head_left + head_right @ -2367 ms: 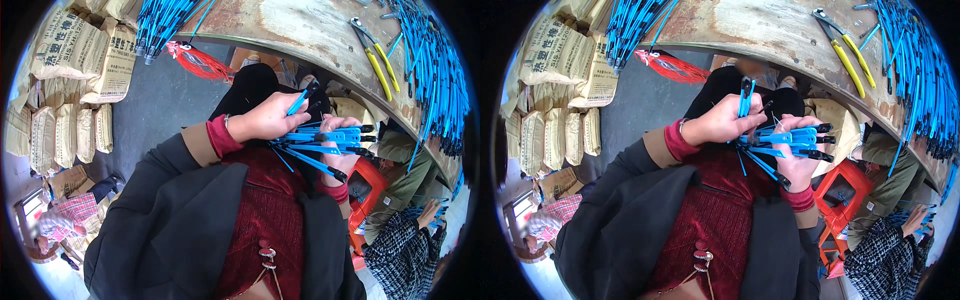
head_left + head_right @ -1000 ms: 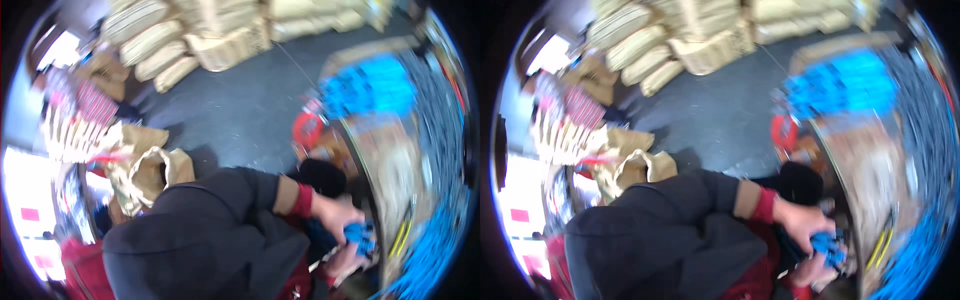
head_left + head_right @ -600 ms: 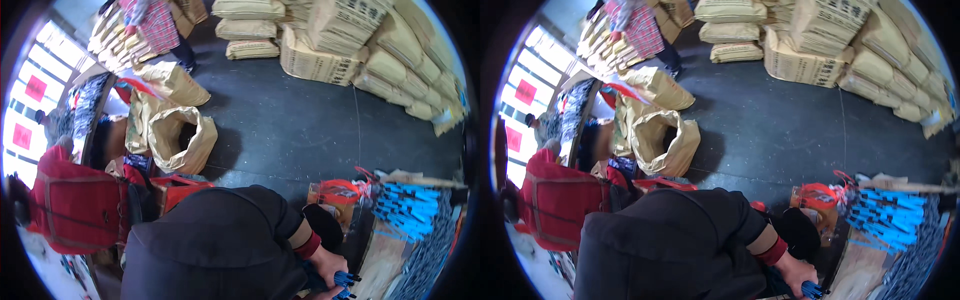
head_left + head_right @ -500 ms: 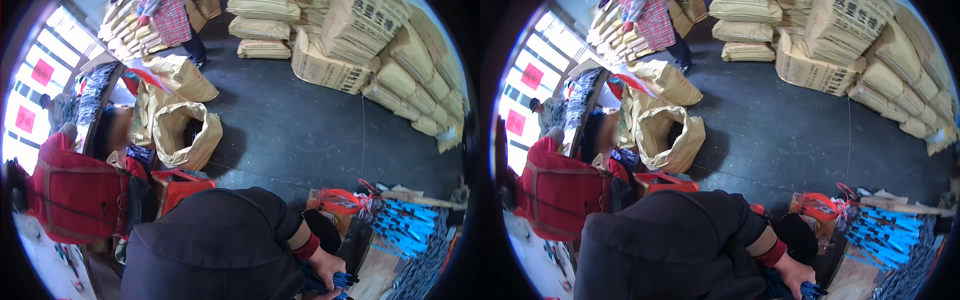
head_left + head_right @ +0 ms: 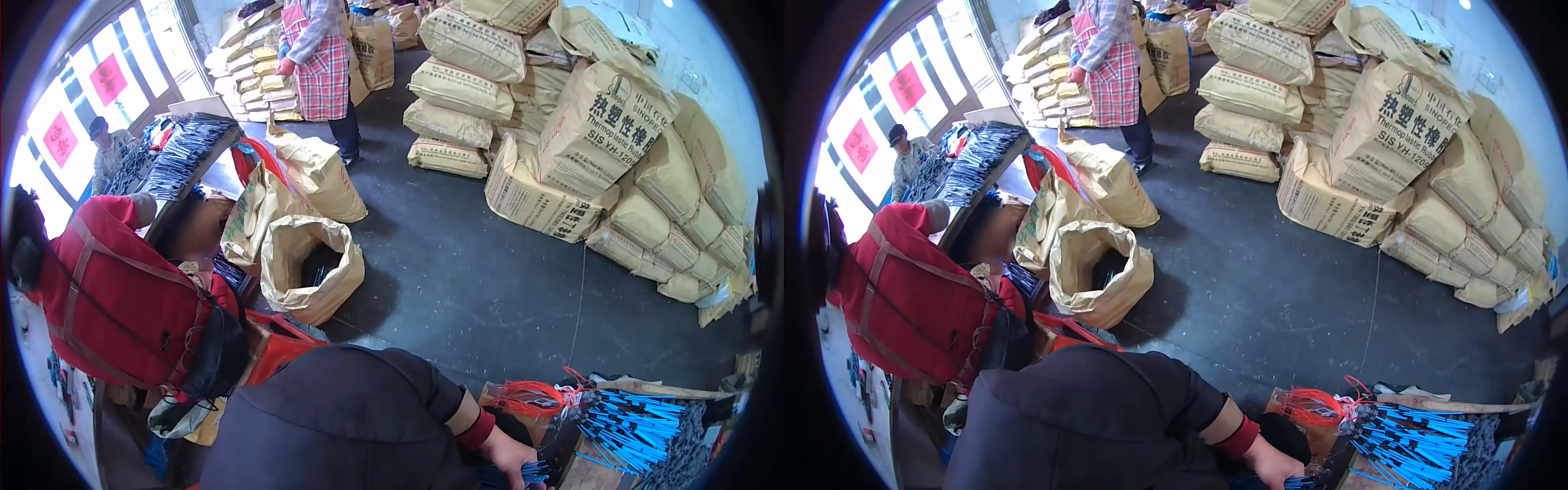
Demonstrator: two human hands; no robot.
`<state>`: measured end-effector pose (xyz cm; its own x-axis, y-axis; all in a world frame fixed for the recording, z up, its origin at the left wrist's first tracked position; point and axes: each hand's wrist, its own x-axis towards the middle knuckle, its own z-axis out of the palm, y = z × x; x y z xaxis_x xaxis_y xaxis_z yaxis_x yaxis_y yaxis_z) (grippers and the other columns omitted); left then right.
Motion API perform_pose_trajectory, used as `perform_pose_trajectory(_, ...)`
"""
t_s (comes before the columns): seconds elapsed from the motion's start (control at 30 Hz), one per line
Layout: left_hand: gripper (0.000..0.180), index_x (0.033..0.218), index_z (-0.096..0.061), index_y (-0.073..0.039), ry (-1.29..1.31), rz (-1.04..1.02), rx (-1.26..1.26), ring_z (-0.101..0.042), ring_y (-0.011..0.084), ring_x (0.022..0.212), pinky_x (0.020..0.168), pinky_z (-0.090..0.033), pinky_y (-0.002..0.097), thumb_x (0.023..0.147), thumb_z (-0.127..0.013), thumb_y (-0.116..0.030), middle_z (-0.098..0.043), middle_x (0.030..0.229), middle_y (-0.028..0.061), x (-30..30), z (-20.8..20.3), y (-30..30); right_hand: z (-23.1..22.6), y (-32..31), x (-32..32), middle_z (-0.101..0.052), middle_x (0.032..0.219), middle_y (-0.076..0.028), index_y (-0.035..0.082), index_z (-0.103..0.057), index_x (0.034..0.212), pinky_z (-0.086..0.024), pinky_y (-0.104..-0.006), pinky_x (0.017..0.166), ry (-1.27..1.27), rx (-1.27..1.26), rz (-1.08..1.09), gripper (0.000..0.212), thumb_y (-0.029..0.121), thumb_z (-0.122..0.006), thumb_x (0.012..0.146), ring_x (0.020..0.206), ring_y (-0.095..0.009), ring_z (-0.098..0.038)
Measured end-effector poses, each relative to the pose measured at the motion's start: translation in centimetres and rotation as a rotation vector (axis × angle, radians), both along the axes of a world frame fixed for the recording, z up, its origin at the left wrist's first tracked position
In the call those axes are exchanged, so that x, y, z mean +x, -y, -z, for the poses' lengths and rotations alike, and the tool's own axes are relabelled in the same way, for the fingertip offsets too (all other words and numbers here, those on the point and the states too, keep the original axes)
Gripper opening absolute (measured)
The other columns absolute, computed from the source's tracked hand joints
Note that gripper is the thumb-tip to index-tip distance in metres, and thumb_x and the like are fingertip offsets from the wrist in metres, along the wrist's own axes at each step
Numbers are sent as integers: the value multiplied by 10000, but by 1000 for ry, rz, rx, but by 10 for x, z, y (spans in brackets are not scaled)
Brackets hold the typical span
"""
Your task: The person aligns plastic rods, threads a wire through their base ends, and secures them around a central hub by twisting and cutting the wire with pliers.
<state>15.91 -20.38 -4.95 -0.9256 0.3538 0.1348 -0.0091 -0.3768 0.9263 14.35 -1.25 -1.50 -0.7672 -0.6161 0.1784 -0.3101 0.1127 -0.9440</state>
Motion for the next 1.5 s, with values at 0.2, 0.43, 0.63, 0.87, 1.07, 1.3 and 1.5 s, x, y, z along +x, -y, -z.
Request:
perform_pose_trajectory(0.2,249,934,-630,-16,71,86,-22,-589,119,663,630,-475,281,732,-716,-133,-625,769,23,2,10,-2,-26,-31,18,-236,1414,-115,58,-58,1428,-245,-407,1037,152,-216,27,1059,265,-798,699,1232,-282,-306)
perform_pose_trajectory(0.43,202,878,-630,-7,100,133,155,-585,102,654,604,-470,260,746,-714,-134,-630,758,24,8,-2,-8,114,-112,12,-162,1467,-147,81,-1,1453,-238,-411,1049,286,-63,-80,1121,197,-809,686,1277,-301,-274)
perform_pose_trajectory(0.63,196,855,-633,1,92,179,147,-586,104,656,599,-473,257,745,-719,-136,-634,761,35,-2,8,-25,117,-93,13,-236,1433,-188,67,-73,1447,-298,-406,1012,136,51,-145,1049,71,-791,682,1241,-304,-335)
perform_pose_trajectory(0.87,235,868,-636,-4,19,266,29,-587,110,680,614,-473,272,738,-739,-171,-634,760,39,-17,35,-51,69,-50,-40,-511,1135,-169,2,-418,1235,-412,-380,822,-935,-329,-695,501,108,-653,805,950,-270,-498)
perform_pose_trajectory(1.07,355,945,-648,-11,-62,410,-244,-609,125,789,730,-494,287,724,-773,-258,-676,889,63,-31,-3,-35,119,-143,19,-417,1302,-103,80,-323,1348,-428,-373,908,125,132,-176,757,75,-710,697,1127,-239,-474)
perform_pose_trajectory(1.3,218,875,-659,-13,-16,528,-134,-585,105,760,725,-473,267,724,-748,-142,-650,811,52,-47,0,-62,69,-85,33,-593,896,-44,28,-577,975,-469,-281,727,493,-157,349,419,140,-793,635,819,-152,-581)
perform_pose_trajectory(1.5,231,893,-648,-1,-9,575,-106,-589,132,770,729,-472,271,709,-756,-90,-645,831,69,-39,-2,-88,84,-103,44,-608,823,-53,21,-574,925,-473,-264,683,275,-136,190,315,46,-735,655,742,-130,-582)
